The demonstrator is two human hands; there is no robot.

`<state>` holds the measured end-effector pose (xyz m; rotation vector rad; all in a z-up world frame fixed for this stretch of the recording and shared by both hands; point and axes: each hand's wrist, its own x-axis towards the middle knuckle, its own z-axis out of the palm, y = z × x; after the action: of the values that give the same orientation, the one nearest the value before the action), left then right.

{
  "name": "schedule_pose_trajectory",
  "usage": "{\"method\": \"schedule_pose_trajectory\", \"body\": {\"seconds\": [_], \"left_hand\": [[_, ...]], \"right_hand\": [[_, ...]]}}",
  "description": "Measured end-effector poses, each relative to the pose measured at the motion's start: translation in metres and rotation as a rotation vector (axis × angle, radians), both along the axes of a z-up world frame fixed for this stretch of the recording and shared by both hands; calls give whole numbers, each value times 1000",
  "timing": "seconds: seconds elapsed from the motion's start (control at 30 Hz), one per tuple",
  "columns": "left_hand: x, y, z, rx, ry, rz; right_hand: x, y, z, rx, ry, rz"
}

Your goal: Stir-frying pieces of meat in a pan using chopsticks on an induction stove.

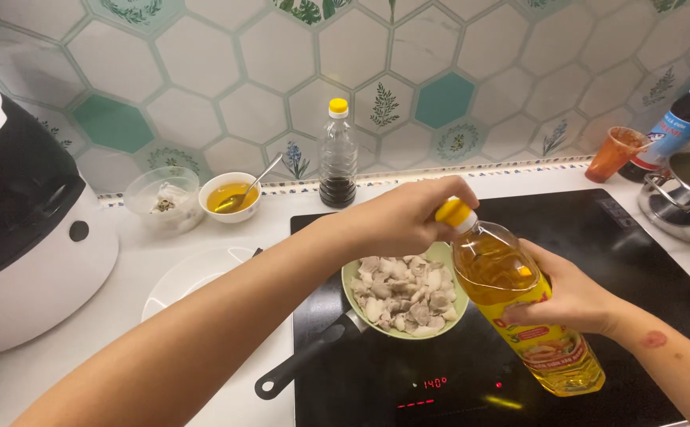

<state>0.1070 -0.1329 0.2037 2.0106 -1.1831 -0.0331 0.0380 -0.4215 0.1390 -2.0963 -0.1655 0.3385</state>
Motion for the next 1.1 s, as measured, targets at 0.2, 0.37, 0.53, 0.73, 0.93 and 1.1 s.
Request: {"method": "schedule_pose_trajectory", "body": {"seconds": [0.2, 0.37, 0.53, 0.73, 0.93, 1.1], "left_hand": [[3, -4, -18, -23, 232, 49], [1, -12, -24, 76, 431, 213], [24, -8, -50, 99, 560, 361], [31, 28, -69, -56, 454, 473], [33, 48, -90, -138, 436, 527], [30, 52, -93, -143, 462, 512]], "right_hand": [[3, -4, -10, -40, 26, 5], [0, 2, -5, -182, 49, -7], [-1, -1, -6, -358, 40, -20], [0, -5, -8, -585, 144, -14], [-2, 0, -1, -665, 192, -18], [2, -2, -4, -671, 192, 2]]}}
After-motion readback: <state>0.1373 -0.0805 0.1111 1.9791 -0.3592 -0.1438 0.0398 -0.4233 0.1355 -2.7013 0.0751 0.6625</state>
